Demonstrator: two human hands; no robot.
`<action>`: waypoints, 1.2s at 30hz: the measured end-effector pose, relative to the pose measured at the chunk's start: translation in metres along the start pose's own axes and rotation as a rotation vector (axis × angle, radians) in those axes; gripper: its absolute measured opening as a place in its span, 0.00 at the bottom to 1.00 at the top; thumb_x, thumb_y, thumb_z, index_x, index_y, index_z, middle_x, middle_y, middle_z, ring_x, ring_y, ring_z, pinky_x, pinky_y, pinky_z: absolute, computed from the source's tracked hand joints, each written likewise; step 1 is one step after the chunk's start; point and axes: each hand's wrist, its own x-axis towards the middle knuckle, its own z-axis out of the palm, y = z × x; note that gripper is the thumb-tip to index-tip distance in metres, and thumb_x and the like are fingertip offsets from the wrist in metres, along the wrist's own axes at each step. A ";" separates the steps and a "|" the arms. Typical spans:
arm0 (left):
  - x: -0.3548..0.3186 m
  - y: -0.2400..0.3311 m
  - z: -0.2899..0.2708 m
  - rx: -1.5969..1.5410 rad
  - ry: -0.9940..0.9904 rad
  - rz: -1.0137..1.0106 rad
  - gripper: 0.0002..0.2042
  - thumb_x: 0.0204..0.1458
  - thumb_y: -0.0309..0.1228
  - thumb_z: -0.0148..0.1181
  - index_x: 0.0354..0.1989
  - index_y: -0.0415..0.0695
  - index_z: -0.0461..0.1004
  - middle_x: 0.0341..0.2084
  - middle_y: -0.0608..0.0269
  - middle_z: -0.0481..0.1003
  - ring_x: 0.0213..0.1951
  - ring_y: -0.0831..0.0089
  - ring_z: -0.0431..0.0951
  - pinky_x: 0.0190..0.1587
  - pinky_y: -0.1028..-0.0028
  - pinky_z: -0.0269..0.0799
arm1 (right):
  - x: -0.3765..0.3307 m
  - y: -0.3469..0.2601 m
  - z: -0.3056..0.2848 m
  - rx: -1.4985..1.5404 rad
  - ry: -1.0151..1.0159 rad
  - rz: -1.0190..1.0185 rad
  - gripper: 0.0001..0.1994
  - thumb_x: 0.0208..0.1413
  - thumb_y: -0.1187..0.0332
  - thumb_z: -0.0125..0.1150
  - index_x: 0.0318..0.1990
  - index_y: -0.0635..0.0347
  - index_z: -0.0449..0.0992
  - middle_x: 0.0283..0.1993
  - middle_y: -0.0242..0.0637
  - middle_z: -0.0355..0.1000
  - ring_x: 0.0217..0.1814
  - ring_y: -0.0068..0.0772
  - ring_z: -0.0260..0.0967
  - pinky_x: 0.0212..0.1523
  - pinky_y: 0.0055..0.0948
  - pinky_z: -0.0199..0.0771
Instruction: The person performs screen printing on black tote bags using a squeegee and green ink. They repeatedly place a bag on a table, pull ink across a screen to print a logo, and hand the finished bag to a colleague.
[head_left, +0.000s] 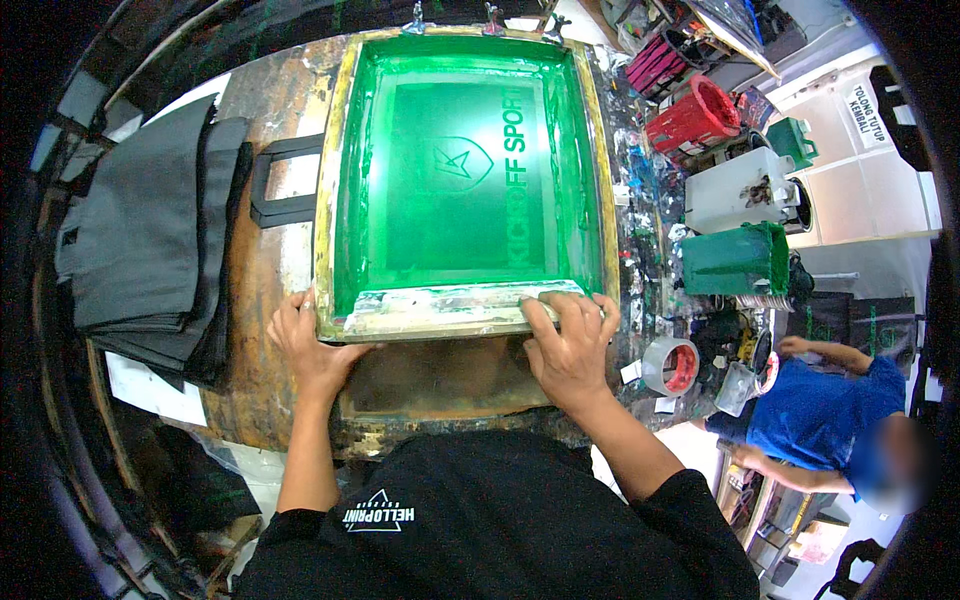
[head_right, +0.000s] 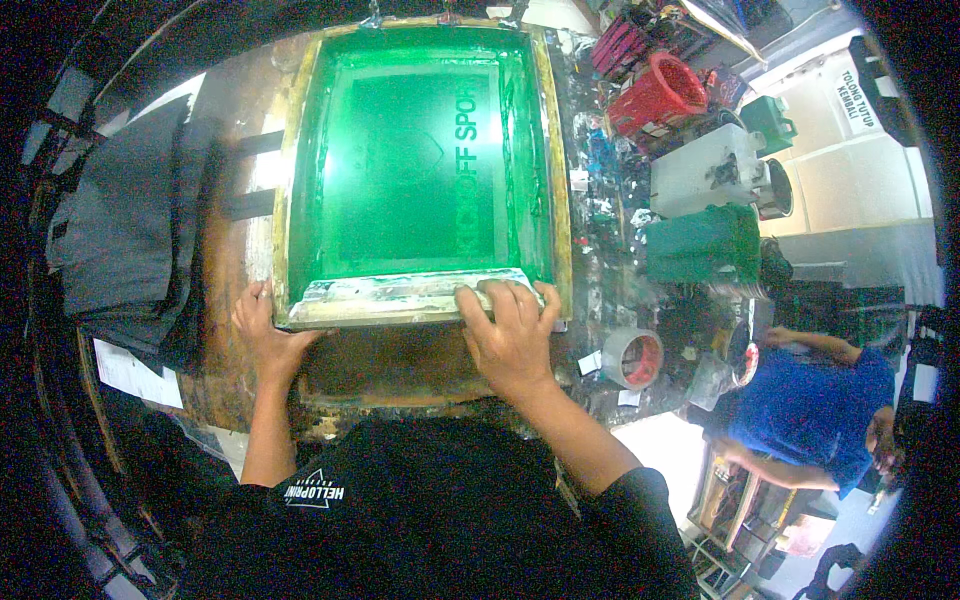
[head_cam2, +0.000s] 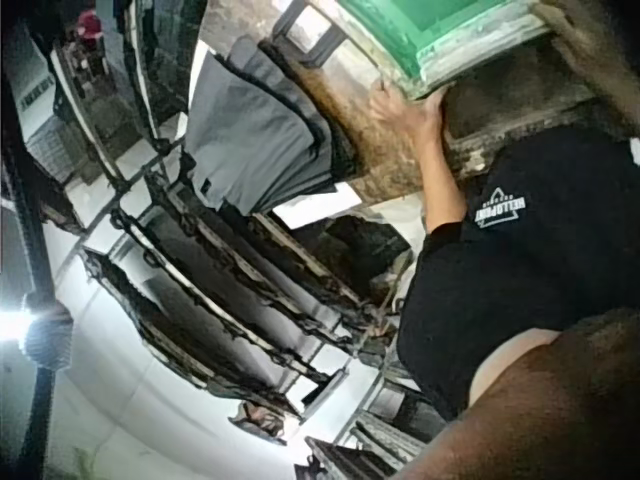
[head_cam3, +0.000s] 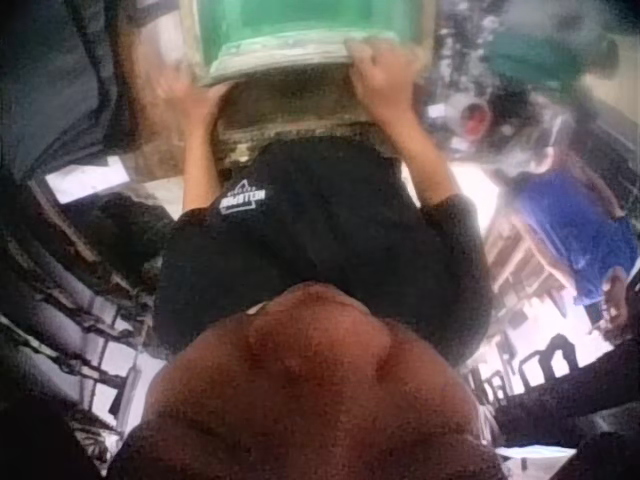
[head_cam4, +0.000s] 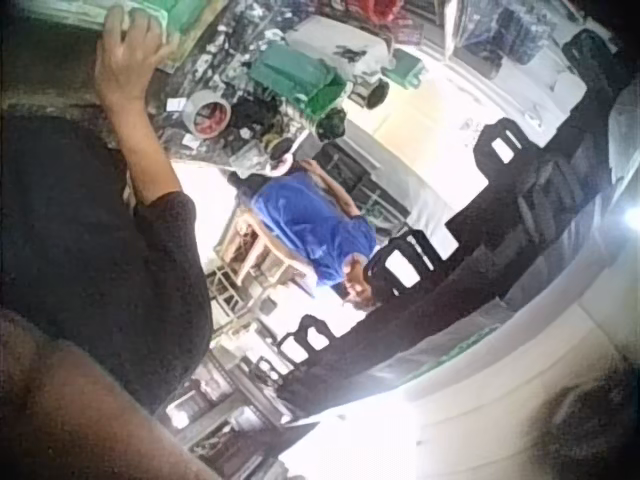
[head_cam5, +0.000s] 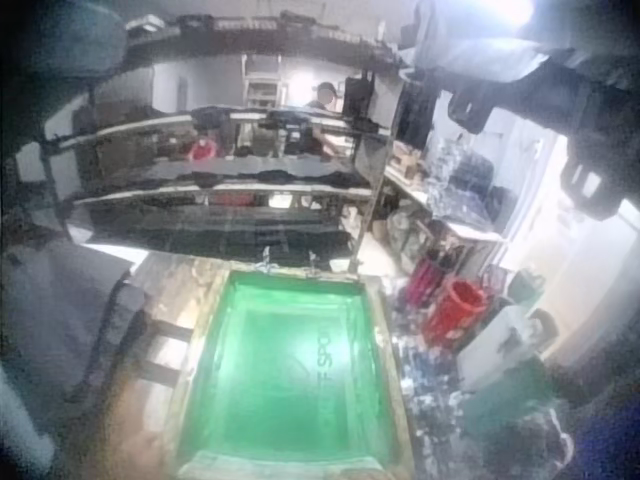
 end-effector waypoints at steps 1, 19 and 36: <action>-0.001 -0.001 0.001 -0.004 0.018 0.000 0.55 0.18 0.58 0.86 0.60 0.40 0.75 0.52 0.56 0.71 0.57 0.51 0.67 0.63 0.52 0.57 | 0.002 0.000 -0.002 0.014 -0.004 0.003 0.29 0.44 0.68 0.72 0.59 0.45 0.75 0.54 0.33 0.70 0.61 0.40 0.66 0.67 0.60 0.54; 0.016 0.038 -0.024 -0.920 0.317 -0.228 0.37 0.43 0.21 0.80 0.65 0.33 0.68 0.56 0.57 0.74 0.54 0.69 0.75 0.61 0.69 0.70 | 0.064 -0.008 -0.076 -0.113 0.330 -0.115 0.26 0.49 0.56 0.68 0.57 0.51 0.77 0.51 0.41 0.69 0.55 0.48 0.64 0.58 0.52 0.58; 0.078 0.063 -0.040 -0.227 0.039 -0.218 0.49 0.54 0.44 0.75 0.78 0.35 0.51 0.56 0.39 0.73 0.55 0.49 0.76 0.62 0.55 0.70 | 0.230 -0.007 -0.218 -0.128 0.304 -0.089 0.27 0.69 0.43 0.48 0.37 0.62 0.75 0.36 0.43 0.71 0.41 0.39 0.66 0.48 0.44 0.67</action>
